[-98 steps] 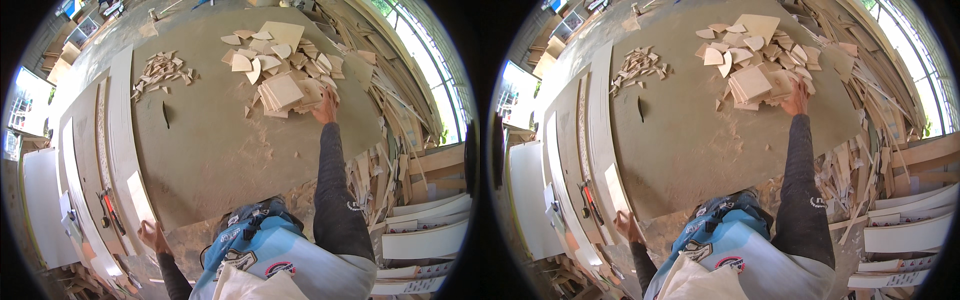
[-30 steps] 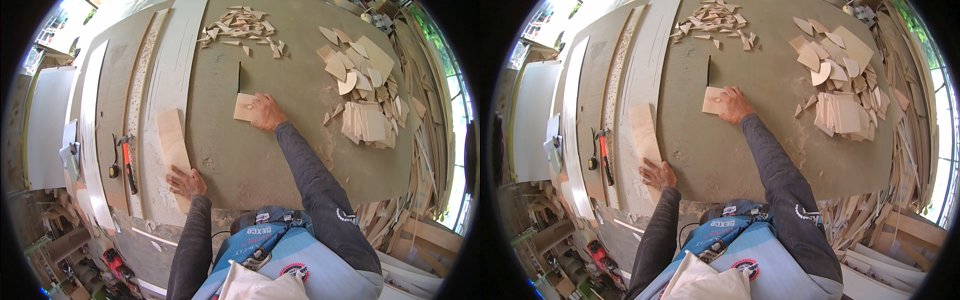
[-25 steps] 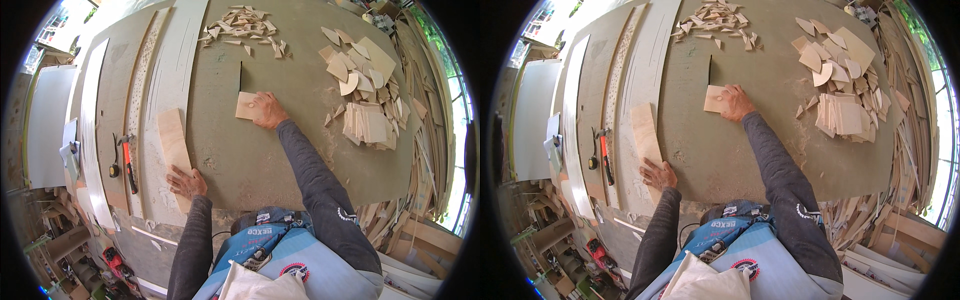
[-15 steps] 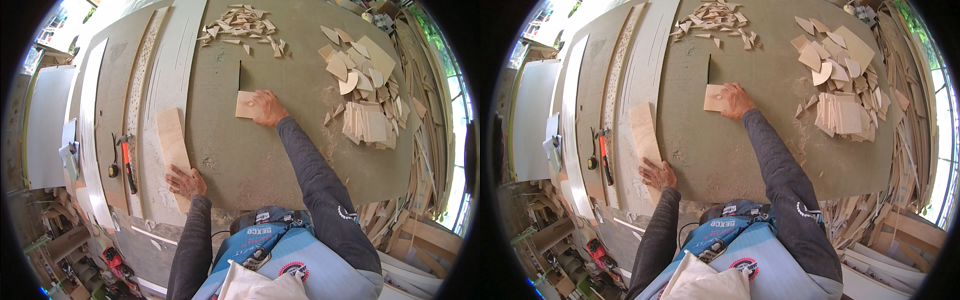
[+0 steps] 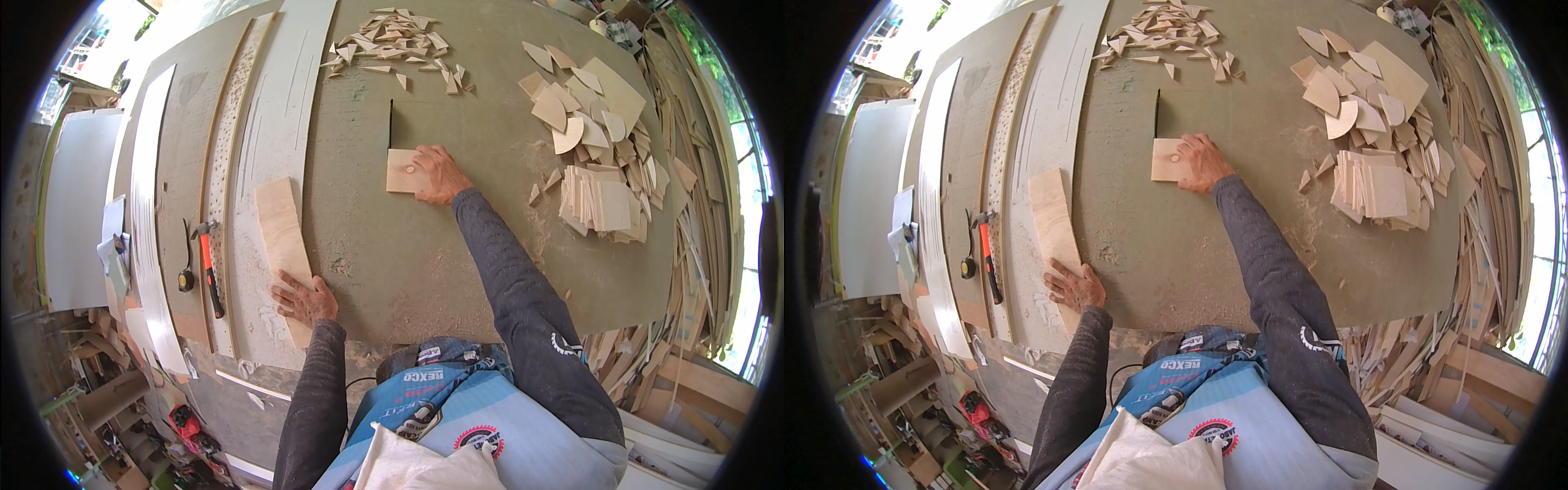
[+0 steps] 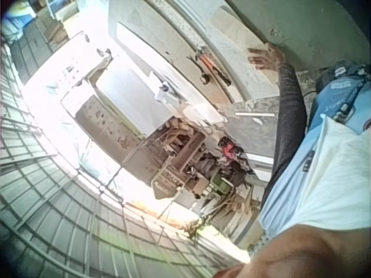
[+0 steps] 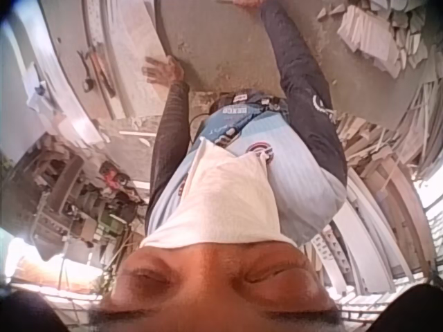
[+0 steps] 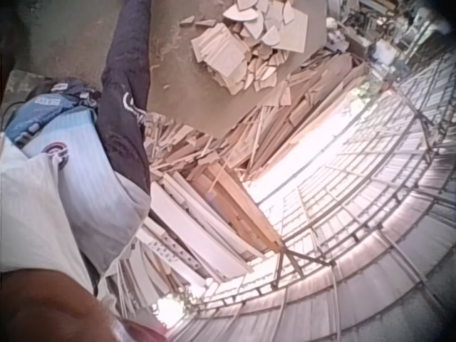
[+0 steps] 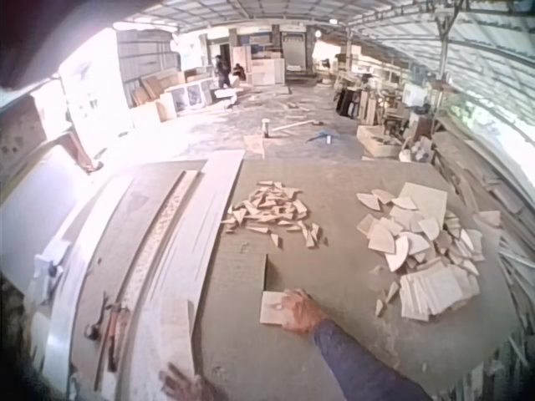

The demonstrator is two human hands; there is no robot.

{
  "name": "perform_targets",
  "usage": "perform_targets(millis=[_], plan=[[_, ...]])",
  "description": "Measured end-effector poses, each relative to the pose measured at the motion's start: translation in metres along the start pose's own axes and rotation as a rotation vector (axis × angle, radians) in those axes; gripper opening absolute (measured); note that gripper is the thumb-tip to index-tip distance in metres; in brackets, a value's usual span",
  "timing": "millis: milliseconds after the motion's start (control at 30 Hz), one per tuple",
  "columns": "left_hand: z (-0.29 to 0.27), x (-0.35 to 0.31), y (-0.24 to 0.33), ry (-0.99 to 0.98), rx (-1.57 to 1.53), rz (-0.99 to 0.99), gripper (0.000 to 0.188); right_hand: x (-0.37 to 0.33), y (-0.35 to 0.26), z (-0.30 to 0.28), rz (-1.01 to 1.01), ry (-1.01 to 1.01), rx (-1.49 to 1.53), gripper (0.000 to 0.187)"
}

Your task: The person holds a wooden piece and pushes it against a table saw blade to cut it, then picks up the wooden pieces and places them onto a stack.

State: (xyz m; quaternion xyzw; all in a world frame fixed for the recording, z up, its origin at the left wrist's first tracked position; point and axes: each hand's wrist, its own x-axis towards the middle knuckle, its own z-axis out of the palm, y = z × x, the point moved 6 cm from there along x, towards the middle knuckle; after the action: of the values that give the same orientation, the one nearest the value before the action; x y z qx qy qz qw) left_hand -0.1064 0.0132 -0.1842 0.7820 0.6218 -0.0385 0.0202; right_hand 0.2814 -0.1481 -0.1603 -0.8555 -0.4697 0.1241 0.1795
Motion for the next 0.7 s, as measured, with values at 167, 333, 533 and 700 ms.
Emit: perform_targets(millis=[167, 333, 533, 700], plan=[[0.0006, 0.0003, 0.0012, -0.005, 0.006, 0.0, 0.094, -0.001, -0.0021, -0.0065, -0.002, 0.004, 0.009, 0.077], [-0.0006, 0.0002, -0.0004, -0.02, 0.013, -0.006, 0.095, -0.001, -0.0022, -0.0036, -0.001, 0.014, 0.009, 0.078], [0.0018, 0.0003, -0.001, -0.014, 0.003, -0.001, 0.095, -0.0007, -0.0023, -0.0045, 0.004, 0.011, 0.003, 0.079], [0.0012, 0.0004, -0.0011, -0.014, -0.005, -0.003, 0.096, -0.0004, -0.0036, -0.0063, 0.016, -0.001, 0.034, 0.08]])
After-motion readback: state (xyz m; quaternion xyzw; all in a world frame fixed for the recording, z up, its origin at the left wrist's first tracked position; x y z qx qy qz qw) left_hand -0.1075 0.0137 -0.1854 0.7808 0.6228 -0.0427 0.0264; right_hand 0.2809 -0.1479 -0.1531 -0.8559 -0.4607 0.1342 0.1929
